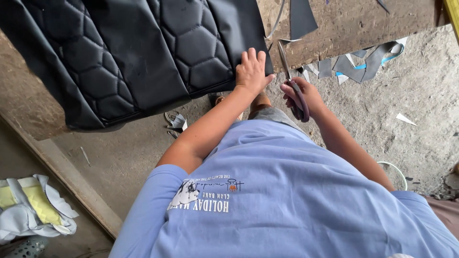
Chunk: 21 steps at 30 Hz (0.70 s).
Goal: Measuring and cutting black quilted vinyl material for upholstery using scissors and a ruler
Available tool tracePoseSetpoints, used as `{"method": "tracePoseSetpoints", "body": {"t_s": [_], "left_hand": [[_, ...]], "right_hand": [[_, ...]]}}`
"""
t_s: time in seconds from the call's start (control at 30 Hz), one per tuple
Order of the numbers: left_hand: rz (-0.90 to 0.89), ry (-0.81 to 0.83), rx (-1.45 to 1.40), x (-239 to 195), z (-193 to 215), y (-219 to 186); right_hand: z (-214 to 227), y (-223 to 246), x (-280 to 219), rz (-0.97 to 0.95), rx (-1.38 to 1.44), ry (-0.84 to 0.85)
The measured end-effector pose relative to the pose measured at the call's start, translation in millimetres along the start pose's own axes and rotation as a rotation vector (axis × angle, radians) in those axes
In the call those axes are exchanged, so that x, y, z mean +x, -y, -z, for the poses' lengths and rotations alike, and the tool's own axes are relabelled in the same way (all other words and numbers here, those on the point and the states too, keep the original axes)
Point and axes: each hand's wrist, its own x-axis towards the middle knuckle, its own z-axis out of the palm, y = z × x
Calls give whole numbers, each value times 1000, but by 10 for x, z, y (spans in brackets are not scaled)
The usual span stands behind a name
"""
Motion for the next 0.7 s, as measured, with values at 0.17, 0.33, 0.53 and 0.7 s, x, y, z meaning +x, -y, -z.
{"method": "tracePoseSetpoints", "body": {"t_s": [0.17,0.33,0.53,0.7], "left_hand": [[-127,-75,-161,-83,61,170],[-211,-236,-539,-187,-392,332],[-274,-442,-666,-270,131,376],[-277,-335,-696,-269,89,254]], "right_hand": [[18,262,-41,-123,-120,76],[-44,-75,160,-41,-114,117],[-148,-205,379,157,-94,86],[-173,-159,144,200,-29,19]]}}
